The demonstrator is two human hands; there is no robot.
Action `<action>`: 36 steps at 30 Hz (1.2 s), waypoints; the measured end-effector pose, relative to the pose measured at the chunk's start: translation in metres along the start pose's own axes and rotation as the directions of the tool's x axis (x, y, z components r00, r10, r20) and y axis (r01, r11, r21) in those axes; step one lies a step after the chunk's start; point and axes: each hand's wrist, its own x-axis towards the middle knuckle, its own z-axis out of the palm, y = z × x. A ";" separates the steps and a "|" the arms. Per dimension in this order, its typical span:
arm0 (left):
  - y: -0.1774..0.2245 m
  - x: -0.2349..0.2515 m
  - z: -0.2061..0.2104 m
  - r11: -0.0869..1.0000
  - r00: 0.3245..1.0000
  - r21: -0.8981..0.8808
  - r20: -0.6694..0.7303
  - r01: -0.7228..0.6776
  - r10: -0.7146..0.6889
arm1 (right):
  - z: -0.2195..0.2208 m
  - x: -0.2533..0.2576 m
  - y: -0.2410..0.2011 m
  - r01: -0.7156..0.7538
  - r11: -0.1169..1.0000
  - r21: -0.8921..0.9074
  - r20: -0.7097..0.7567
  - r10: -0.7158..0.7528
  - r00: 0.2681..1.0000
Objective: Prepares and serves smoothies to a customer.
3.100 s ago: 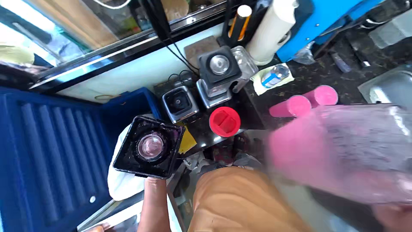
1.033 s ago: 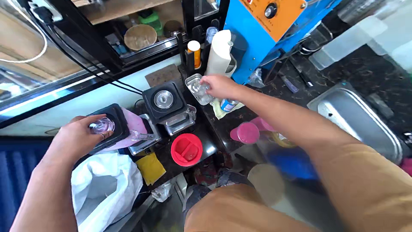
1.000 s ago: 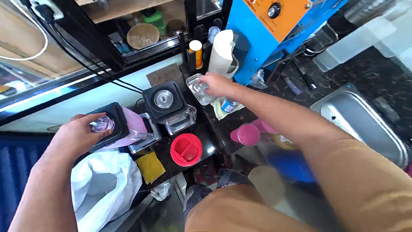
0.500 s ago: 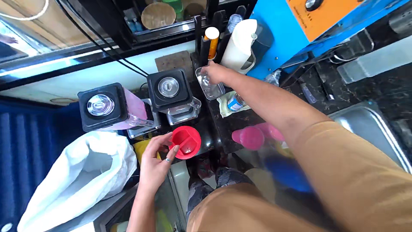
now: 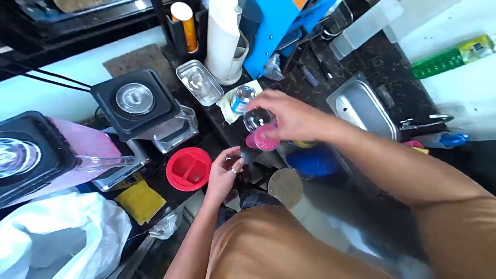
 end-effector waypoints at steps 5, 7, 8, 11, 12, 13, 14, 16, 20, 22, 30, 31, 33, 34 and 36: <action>-0.011 0.021 0.037 0.987 0.991 -0.106 -0.043 0.119 -0.124 | 0.056 -0.053 0.023 -0.124 0.977 -0.175 0.022 0.130 0.991; -0.013 0.027 0.047 0.983 0.987 -0.127 -0.083 0.130 -0.141 | 0.065 -0.051 0.029 -0.128 0.971 -0.204 0.030 0.136 0.990; -0.013 0.030 0.050 0.982 0.984 -0.132 -0.102 0.132 -0.146 | 0.068 -0.049 0.030 -0.122 0.970 -0.213 0.029 0.131 0.991; -0.015 0.036 0.058 0.980 0.980 -0.149 -0.129 0.131 -0.150 | 0.073 -0.043 0.030 -0.091 0.967 -0.237 0.037 0.103 0.994; -0.016 0.037 0.059 0.981 0.979 -0.148 -0.139 0.129 -0.150 | 0.074 -0.041 0.029 -0.084 0.966 -0.244 0.045 0.098 0.994; -0.018 0.039 0.061 0.981 0.977 -0.148 -0.154 0.125 -0.148 | 0.075 -0.039 0.029 -0.081 0.965 -0.251 0.051 0.096 0.994; -0.020 0.040 0.061 0.981 0.975 -0.148 -0.168 0.122 -0.147 | 0.075 -0.038 0.028 -0.081 0.962 -0.260 0.058 0.099 0.993; -0.022 0.041 0.061 0.982 0.970 -0.147 -0.191 0.123 -0.150 | 0.077 -0.035 0.027 -0.080 0.957 -0.280 0.068 0.103 0.992; -0.024 0.044 0.062 0.986 0.966 -0.124 -0.220 0.113 -0.138 | 0.079 -0.031 0.026 -0.084 0.947 -0.310 0.111 0.123 0.986; -0.027 0.044 0.063 0.987 0.967 -0.131 -0.222 0.094 -0.122 | 0.078 -0.032 0.026 -0.086 0.945 -0.314 0.131 0.133 0.982; -0.026 0.013 0.023 0.990 0.942 -0.071 -0.303 0.126 -0.142 | 0.041 0.096 0.012 0.007 0.972 -0.237 0.005 -0.006 1.000; -0.027 0.005 0.016 0.990 0.939 -0.062 -0.315 0.126 -0.139 | 0.045 0.132 0.014 0.021 0.971 -0.240 -0.015 -0.025 1.000; -0.028 -0.013 0.004 0.990 0.929 -0.039 -0.344 0.133 -0.138 | 0.061 0.202 0.021 0.041 0.967 -0.251 0.029 -0.035 0.999; -0.029 -0.023 -0.001 0.990 0.922 -0.032 -0.362 0.136 -0.139 | 0.070 0.232 0.027 0.056 0.966 -0.251 0.059 -0.042 0.997; -0.036 -0.044 -0.012 0.989 0.900 -0.021 -0.412 0.145 -0.141 | 0.088 0.279 0.039 0.081 0.964 -0.255 0.082 -0.062 0.995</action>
